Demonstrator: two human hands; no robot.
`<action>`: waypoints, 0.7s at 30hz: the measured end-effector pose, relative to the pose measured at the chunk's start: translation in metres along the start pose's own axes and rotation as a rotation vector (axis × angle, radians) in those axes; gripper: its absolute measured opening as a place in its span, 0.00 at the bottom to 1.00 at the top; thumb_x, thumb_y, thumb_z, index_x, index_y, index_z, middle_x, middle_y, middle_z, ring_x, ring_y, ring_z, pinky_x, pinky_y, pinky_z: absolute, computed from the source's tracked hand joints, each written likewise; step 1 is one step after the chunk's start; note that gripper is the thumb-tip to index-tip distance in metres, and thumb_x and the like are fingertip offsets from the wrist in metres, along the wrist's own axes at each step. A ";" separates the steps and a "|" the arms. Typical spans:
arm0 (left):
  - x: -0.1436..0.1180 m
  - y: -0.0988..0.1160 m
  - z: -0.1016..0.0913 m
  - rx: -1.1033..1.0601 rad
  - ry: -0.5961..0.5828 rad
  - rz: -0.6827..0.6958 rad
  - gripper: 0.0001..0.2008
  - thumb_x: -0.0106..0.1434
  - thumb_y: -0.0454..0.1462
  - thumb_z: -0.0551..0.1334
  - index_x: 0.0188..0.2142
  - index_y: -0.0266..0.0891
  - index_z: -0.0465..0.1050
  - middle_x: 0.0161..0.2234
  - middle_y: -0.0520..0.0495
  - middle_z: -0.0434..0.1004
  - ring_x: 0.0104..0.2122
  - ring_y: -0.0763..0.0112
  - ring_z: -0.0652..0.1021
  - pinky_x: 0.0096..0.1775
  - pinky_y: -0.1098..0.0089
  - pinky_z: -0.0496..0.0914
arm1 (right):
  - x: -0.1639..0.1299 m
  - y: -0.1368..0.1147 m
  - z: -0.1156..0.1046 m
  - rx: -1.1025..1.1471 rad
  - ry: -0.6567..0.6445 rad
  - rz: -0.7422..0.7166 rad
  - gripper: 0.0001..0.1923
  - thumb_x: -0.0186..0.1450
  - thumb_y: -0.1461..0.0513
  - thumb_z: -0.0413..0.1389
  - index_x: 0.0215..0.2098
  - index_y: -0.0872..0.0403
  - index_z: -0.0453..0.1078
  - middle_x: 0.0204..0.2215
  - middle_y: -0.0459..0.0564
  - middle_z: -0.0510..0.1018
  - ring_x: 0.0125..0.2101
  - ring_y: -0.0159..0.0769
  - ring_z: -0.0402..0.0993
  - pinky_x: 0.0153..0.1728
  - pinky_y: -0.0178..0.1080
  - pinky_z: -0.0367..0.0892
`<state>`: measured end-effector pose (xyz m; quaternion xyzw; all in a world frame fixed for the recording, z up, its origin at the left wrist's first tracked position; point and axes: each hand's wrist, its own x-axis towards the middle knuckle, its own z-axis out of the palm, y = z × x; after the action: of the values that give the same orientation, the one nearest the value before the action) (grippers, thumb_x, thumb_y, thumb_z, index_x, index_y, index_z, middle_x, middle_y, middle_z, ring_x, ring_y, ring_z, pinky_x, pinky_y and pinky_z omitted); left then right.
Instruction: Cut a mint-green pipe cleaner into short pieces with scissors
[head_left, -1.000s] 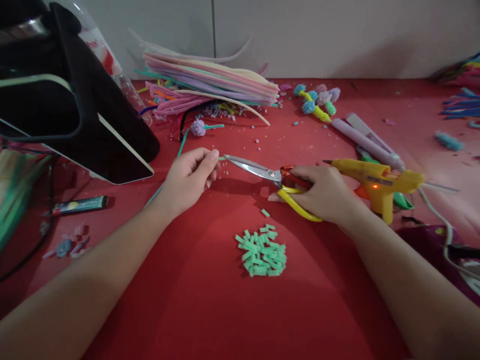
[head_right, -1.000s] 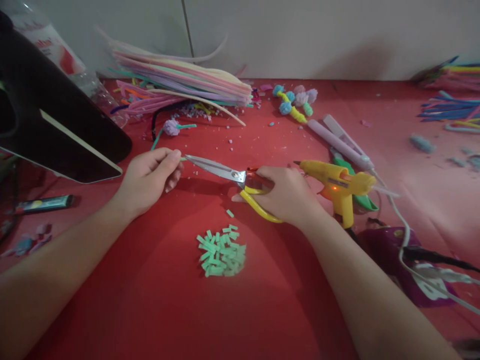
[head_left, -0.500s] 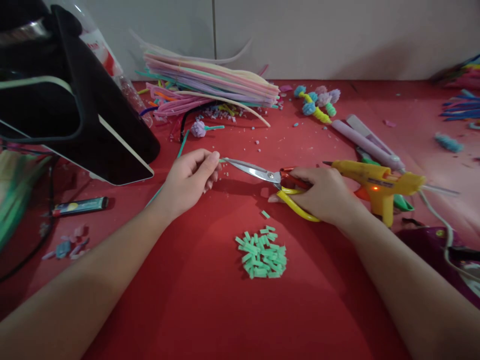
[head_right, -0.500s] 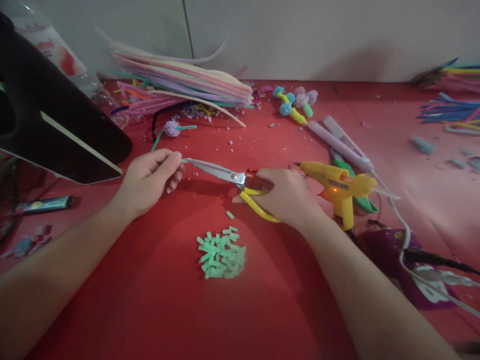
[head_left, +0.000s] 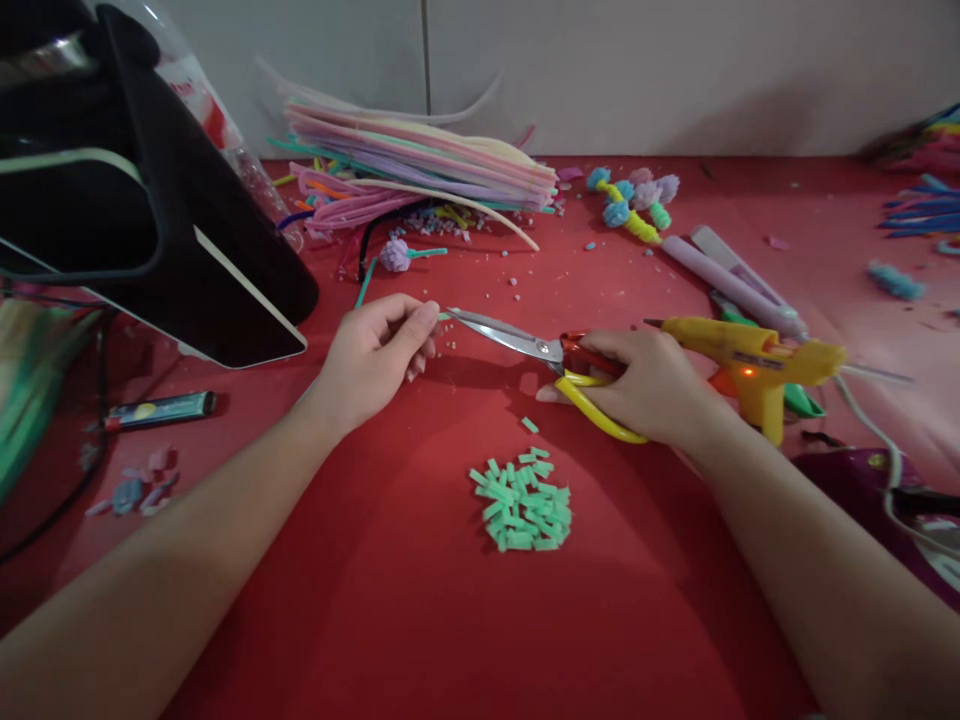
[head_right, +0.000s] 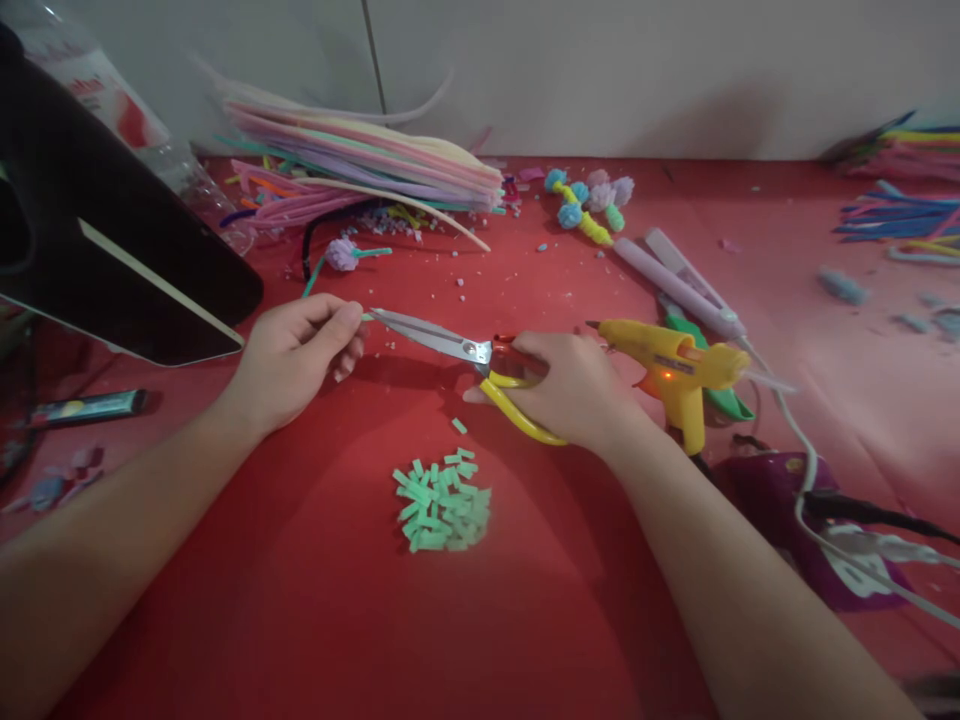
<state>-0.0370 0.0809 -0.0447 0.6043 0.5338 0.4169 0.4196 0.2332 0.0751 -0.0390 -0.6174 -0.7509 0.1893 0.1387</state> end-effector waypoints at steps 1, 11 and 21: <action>0.000 0.000 0.000 -0.001 -0.003 -0.002 0.14 0.69 0.42 0.59 0.29 0.39 0.70 0.23 0.53 0.72 0.19 0.81 0.70 0.21 0.79 0.65 | 0.000 0.000 0.000 -0.007 0.000 -0.001 0.35 0.50 0.30 0.56 0.20 0.51 0.55 0.16 0.42 0.56 0.22 0.30 0.49 0.23 0.38 0.49; 0.000 0.000 0.000 0.006 -0.018 0.007 0.13 0.69 0.42 0.59 0.29 0.38 0.71 0.24 0.52 0.73 0.19 0.81 0.70 0.21 0.80 0.65 | 0.001 0.001 0.003 -0.028 0.007 0.012 0.36 0.49 0.28 0.54 0.21 0.51 0.57 0.16 0.43 0.57 0.22 0.30 0.50 0.23 0.38 0.49; 0.001 -0.002 0.000 -0.015 -0.002 0.003 0.12 0.69 0.42 0.60 0.31 0.38 0.72 0.24 0.51 0.75 0.20 0.80 0.72 0.21 0.80 0.66 | 0.001 0.003 0.003 0.002 0.030 0.011 0.34 0.50 0.31 0.56 0.21 0.51 0.58 0.17 0.43 0.58 0.22 0.30 0.52 0.24 0.38 0.50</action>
<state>-0.0370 0.0817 -0.0465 0.6025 0.5294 0.4207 0.4240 0.2347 0.0759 -0.0431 -0.6240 -0.7451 0.1818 0.1495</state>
